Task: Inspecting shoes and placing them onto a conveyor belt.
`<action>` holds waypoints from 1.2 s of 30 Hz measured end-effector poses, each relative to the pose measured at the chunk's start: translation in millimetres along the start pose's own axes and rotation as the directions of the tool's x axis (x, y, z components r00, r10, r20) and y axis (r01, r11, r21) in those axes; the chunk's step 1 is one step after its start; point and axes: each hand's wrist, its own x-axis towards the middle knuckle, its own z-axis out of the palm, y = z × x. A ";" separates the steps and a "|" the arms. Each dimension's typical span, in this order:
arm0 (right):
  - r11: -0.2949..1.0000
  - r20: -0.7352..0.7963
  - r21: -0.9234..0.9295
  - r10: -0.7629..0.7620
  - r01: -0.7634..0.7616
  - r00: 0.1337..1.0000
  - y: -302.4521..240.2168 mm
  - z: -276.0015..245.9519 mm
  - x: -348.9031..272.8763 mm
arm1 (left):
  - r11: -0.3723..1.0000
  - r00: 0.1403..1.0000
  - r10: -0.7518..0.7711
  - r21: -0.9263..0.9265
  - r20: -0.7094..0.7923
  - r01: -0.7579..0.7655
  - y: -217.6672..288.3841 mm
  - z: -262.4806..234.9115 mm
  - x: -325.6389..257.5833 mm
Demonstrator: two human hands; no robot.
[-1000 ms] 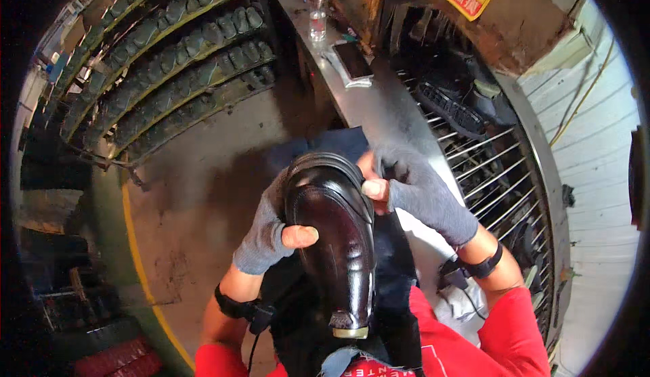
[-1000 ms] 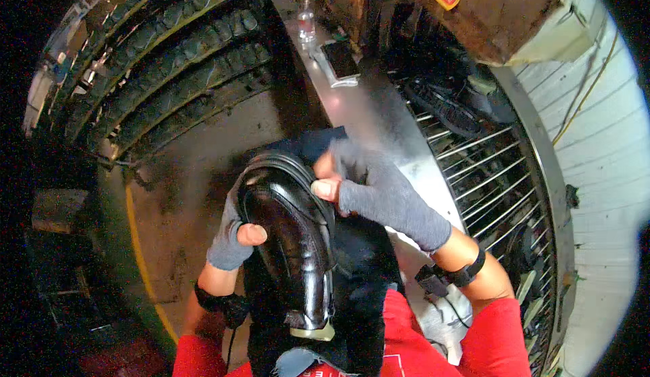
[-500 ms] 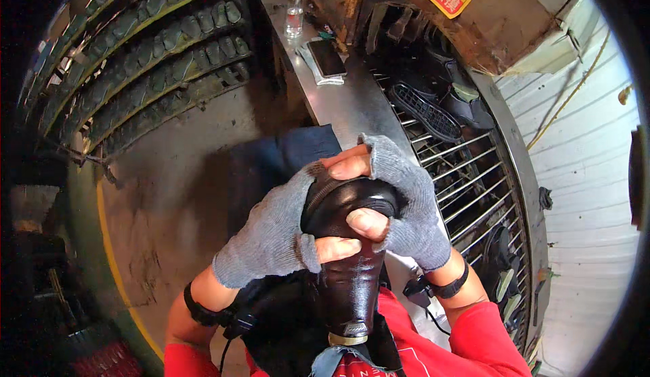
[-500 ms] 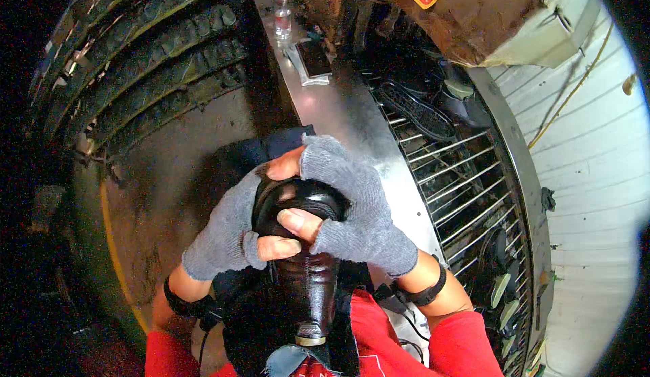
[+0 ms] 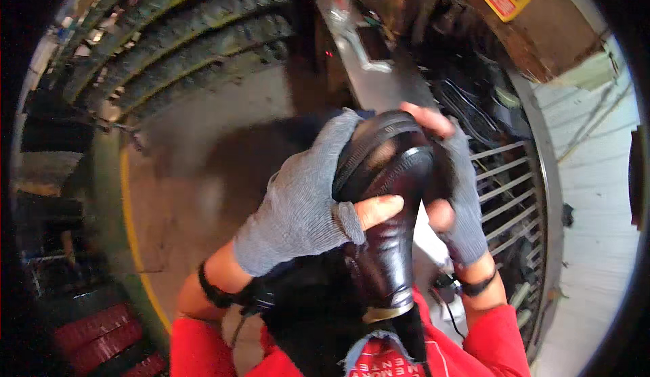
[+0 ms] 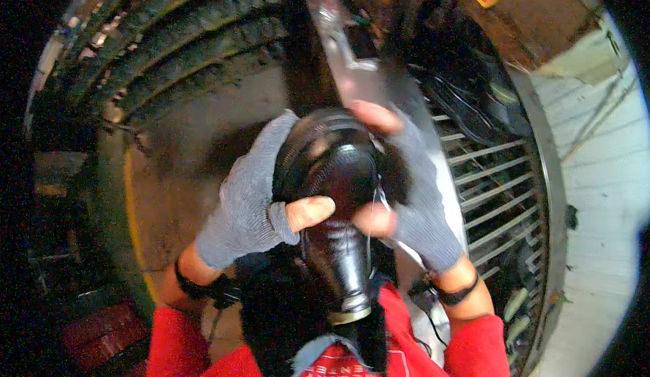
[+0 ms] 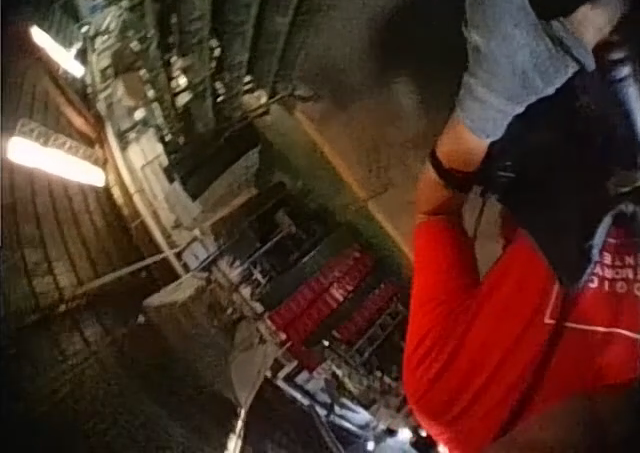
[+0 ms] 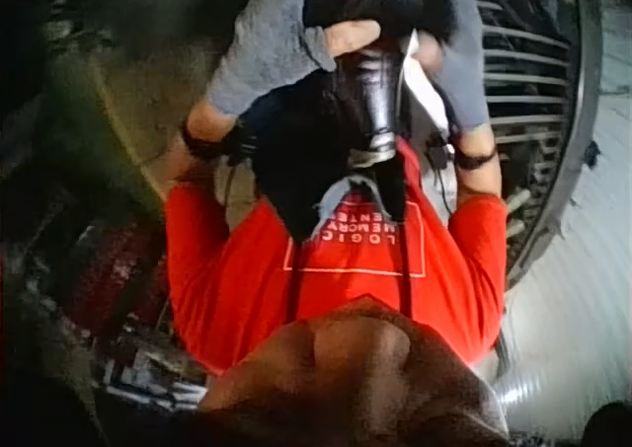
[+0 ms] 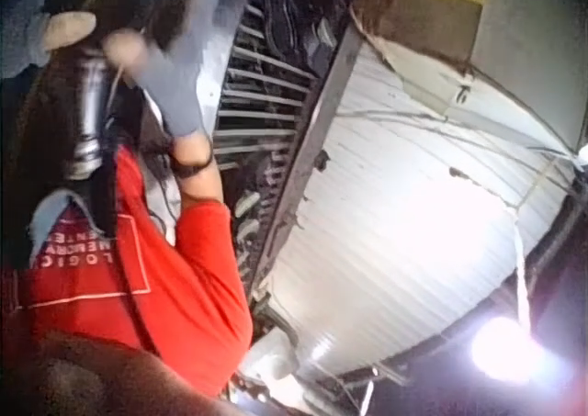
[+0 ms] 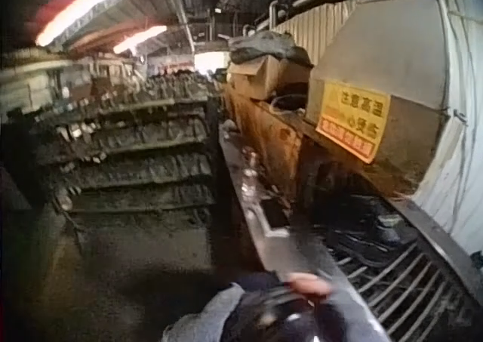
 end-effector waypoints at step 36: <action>0.903 0.084 -0.071 0.428 -0.423 0.900 112.3 32.8 -10.7 | 0.864 0.878 0.337 0.259 0.340 -0.432 -148.8 19.8 -82.4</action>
